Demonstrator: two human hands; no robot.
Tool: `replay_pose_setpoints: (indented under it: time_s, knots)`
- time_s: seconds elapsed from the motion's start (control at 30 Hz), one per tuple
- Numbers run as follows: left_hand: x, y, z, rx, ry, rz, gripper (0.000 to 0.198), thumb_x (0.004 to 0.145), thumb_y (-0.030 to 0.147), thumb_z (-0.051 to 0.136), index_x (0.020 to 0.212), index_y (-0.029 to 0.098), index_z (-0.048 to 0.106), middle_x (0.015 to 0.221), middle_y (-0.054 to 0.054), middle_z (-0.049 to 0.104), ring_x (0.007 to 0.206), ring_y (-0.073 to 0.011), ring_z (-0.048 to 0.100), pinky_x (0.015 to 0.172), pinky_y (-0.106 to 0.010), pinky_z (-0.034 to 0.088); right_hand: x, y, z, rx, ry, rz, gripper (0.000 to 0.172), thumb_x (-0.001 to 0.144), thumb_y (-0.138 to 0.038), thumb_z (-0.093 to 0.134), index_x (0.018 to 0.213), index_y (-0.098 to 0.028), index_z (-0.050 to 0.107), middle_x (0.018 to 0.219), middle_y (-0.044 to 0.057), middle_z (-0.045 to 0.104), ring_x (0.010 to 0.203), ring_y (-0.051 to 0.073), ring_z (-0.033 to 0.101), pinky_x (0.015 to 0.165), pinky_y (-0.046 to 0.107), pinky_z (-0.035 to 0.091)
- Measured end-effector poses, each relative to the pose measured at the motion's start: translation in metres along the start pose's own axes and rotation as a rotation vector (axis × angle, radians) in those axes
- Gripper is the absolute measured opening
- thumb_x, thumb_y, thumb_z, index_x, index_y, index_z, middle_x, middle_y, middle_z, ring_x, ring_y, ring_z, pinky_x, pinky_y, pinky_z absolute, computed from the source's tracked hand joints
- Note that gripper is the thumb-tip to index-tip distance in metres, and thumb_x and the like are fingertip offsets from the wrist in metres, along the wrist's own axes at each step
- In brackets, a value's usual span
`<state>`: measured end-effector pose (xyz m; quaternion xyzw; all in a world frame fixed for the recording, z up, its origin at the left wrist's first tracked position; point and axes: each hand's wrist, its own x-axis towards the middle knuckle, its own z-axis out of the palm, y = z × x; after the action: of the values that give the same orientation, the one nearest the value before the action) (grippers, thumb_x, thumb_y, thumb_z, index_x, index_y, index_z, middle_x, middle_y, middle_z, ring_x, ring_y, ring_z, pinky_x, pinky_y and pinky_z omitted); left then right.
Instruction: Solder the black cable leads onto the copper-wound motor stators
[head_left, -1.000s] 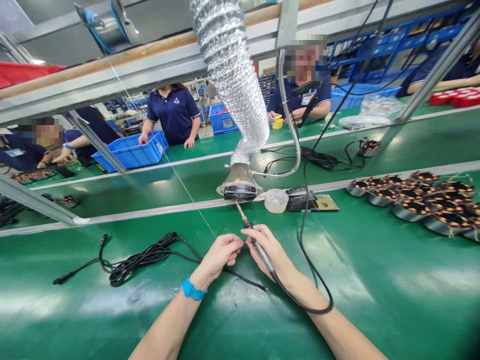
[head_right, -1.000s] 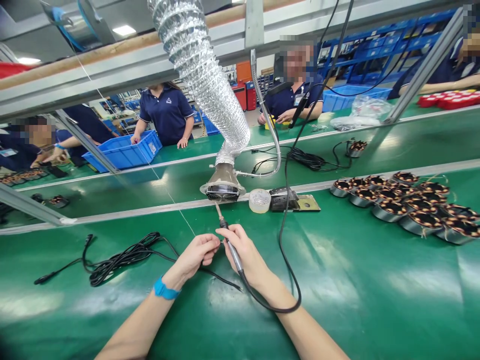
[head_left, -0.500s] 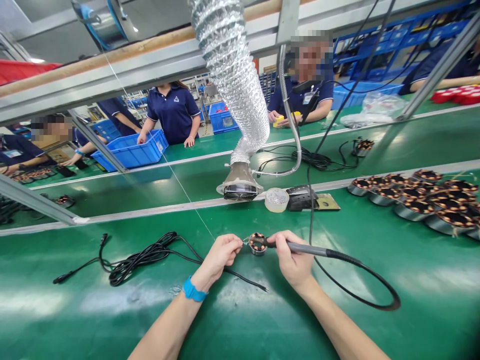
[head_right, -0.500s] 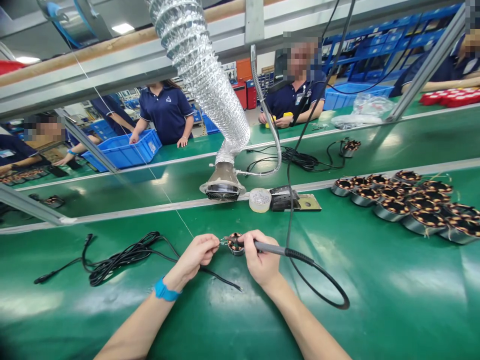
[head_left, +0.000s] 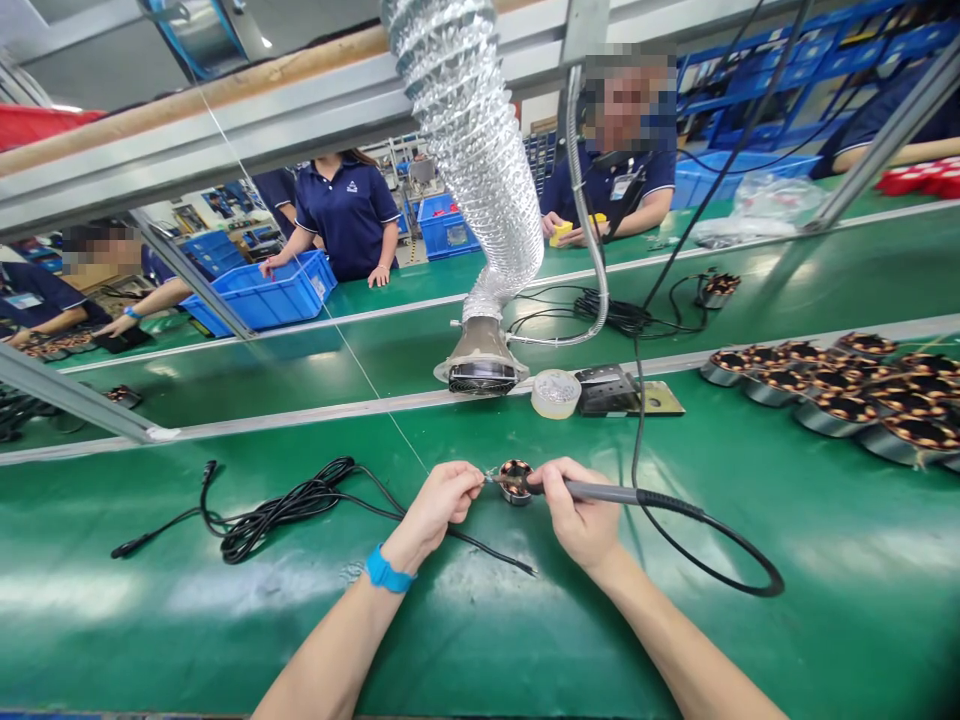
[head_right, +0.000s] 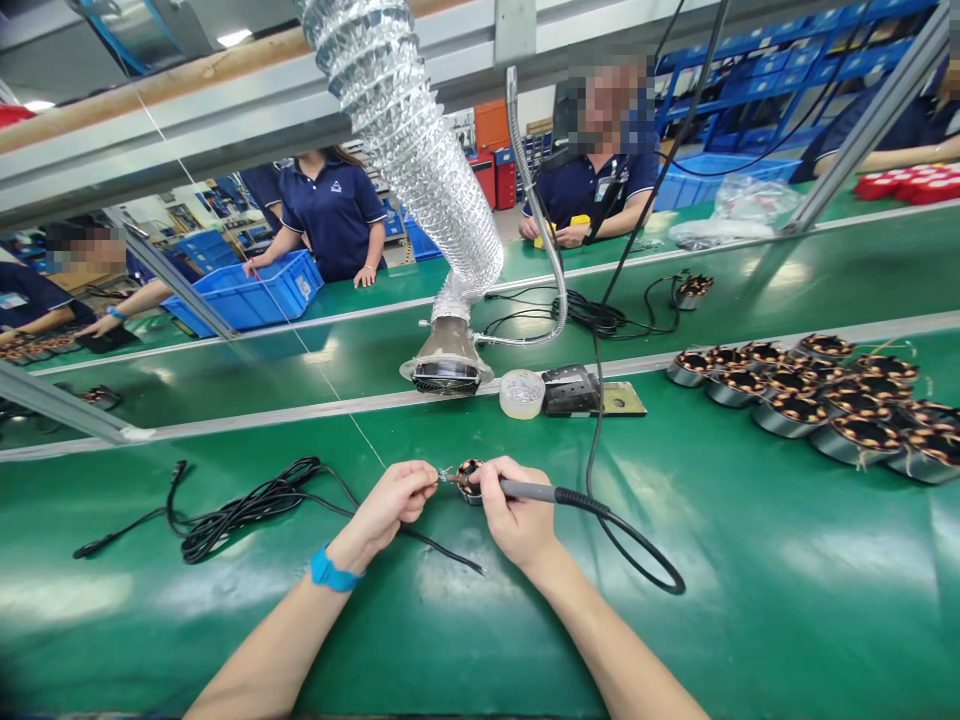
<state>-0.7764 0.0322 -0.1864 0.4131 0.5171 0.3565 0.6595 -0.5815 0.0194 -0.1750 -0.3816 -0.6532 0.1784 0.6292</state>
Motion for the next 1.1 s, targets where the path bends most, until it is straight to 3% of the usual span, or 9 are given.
replay_pose_setpoints:
  time_s: [0.4,0.63,0.77,0.93,1.1]
  knots:
    - [0.000,0.002,0.000,-0.001,0.016,-0.012,0.032,0.069,0.041,0.075,0.069,0.018,0.053,0.062,0.007,0.044,0.042,0.0003,0.020,0.042,-0.020,0.005,-0.005,0.005,-0.002,0.046,0.086,0.159,0.033,0.097,-0.031,0.055,0.070,-0.020,0.071,0.056,-0.001,0.064,0.047,0.014,0.059,0.051,0.028,0.051]
    - [0.000,0.000,-0.001,0.002,0.014,-0.010,0.033,0.070,0.042,0.075,0.069,0.018,0.052,0.062,0.007,0.043,0.043,0.0000,0.019,0.043,-0.021,0.005,-0.008,0.005,-0.002,0.013,0.072,0.152,0.031,0.098,-0.031,0.055,0.074,-0.021,0.072,0.056,-0.001,0.065,0.052,0.017,0.064,0.051,0.028,0.050]
    - [0.000,0.000,-0.001,0.003,0.005,-0.002,0.033,0.073,0.042,0.075,0.069,0.018,0.052,0.061,0.008,0.041,0.043,-0.0006,0.018,0.043,-0.021,0.004,-0.008,0.002,-0.003,-0.047,0.051,0.099,0.028,0.098,-0.027,0.055,0.078,-0.021,0.074,0.060,-0.001,0.069,0.053,0.016,0.067,0.054,0.028,0.053]
    - [-0.001,0.001,0.000,0.005,0.011,0.000,0.035,0.072,0.043,0.075,0.068,0.018,0.052,0.061,0.007,0.042,0.044,-0.0008,0.018,0.044,-0.022,0.004,-0.004,-0.004,-0.001,-0.096,0.024,-0.111,0.022,0.098,-0.018,0.058,0.087,-0.020,0.077,0.062,-0.001,0.073,0.054,0.015,0.071,0.060,0.026,0.059]
    - [-0.003,0.003,0.002,0.004,0.011,0.001,0.035,0.071,0.044,0.075,0.068,0.018,0.052,0.062,0.007,0.043,0.043,-0.0007,0.018,0.044,-0.023,0.004,-0.004,0.000,0.004,-0.081,-0.115,-0.152,0.025,0.100,-0.016,0.057,0.116,-0.024,0.075,0.081,0.001,0.077,0.066,0.015,0.073,0.065,0.027,0.061]
